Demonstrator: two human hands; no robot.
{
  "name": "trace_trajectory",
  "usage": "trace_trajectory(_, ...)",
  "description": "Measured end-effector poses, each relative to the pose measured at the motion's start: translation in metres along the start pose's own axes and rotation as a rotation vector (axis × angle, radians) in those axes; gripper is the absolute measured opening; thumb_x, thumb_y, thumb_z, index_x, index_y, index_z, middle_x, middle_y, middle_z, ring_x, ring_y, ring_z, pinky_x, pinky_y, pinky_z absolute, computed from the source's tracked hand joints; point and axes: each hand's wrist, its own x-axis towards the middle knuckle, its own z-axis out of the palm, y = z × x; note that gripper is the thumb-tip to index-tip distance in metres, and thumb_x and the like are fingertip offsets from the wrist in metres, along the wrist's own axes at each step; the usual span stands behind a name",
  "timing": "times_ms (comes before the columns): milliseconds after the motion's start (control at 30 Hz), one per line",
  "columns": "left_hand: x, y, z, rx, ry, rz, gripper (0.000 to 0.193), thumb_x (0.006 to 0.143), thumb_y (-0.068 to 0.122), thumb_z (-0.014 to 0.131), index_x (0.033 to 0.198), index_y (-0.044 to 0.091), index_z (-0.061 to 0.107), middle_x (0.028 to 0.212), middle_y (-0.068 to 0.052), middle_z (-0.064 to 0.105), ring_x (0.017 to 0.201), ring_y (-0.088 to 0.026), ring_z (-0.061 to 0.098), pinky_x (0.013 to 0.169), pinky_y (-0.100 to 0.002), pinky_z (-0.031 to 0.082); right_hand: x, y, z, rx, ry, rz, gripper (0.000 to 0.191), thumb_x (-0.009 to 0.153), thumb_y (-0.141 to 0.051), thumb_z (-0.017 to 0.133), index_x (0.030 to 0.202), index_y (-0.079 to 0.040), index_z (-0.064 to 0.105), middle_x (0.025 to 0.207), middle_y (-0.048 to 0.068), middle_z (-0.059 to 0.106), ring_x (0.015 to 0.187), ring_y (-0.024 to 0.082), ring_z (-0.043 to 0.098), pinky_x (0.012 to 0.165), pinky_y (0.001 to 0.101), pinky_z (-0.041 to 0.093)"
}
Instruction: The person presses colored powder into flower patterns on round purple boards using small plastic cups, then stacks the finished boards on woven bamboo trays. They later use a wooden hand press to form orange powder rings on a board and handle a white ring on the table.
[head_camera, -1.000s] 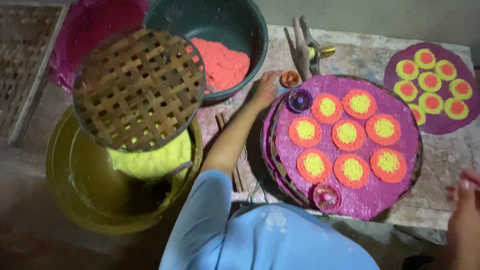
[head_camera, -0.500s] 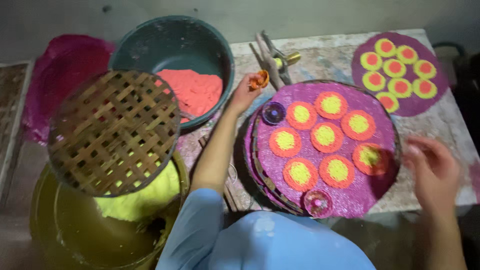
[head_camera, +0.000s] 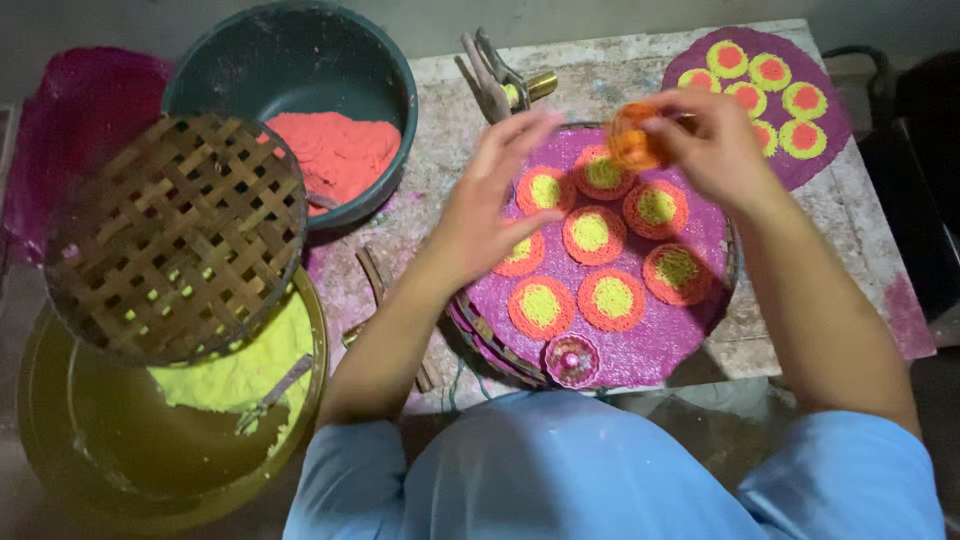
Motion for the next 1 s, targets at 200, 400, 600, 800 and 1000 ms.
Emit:
trace_trajectory(200,-0.109,-0.032,-0.003,0.343,0.265,-0.425,0.04,0.093,0.023,0.073,0.129,0.008,0.063,0.127,-0.017,0.063,0.12,-0.035,0.059,0.099,-0.042,0.049,-0.046,0.109,-0.058,-0.478,0.128,0.165,0.018,0.106,-0.008,0.066,0.119,0.001,0.076,0.099,0.016,0.075,0.084,0.02,0.072,0.072,0.0336,0.054)
trace_trajectory(400,-0.172,-0.063,0.021,0.624,0.309,-0.539,0.016,0.094,0.022,0.072,0.105,0.01,0.076,0.111,-0.015,0.064,0.109,-0.037,0.058,0.097,-0.048,0.044,-0.089,0.176,-0.071,0.038,0.288,0.267,0.032,0.106,-0.011,0.064,0.137,-0.003,0.064,0.106,0.008,0.072,0.082,0.015,0.071,0.067,0.029,0.058)
trace_trajectory(600,-0.18,-0.08,0.036,0.516,0.336,-0.613,0.017,0.093,0.029,0.074,0.096,0.013,0.078,0.109,-0.01,0.066,0.109,-0.033,0.059,0.096,-0.043,0.044,-0.141,0.222,-0.052,0.244,0.179,0.391,0.022,0.112,-0.017,0.064,0.128,-0.002,0.068,0.094,0.0,0.064,0.079,0.009,0.061,0.068,0.0274,0.053)
trace_trajectory(800,-0.177,-0.091,0.039,0.452,0.392,-0.65,0.022,0.084,0.034,0.081,0.089,0.013,0.077,0.107,-0.011,0.065,0.107,-0.03,0.06,0.094,-0.042,0.047,-0.146,0.228,-0.042,0.346,0.169,0.335,0.026,0.106,-0.009,0.069,0.131,-0.003,0.064,0.102,-0.003,0.065,0.085,0.007,0.061,0.07,0.0252,0.05)
trace_trajectory(1000,-0.19,-0.116,0.032,0.543,0.454,-0.569,0.018,0.088,0.028,0.08,0.093,0.011,0.079,0.105,-0.012,0.069,0.106,-0.033,0.059,0.095,-0.044,0.045,-0.156,0.208,-0.029,0.36,0.106,0.315,0.027,0.102,-0.009,0.067,0.128,0.0,0.063,0.093,0.004,0.066,0.077,0.012,0.063,0.066,0.0278,0.055)
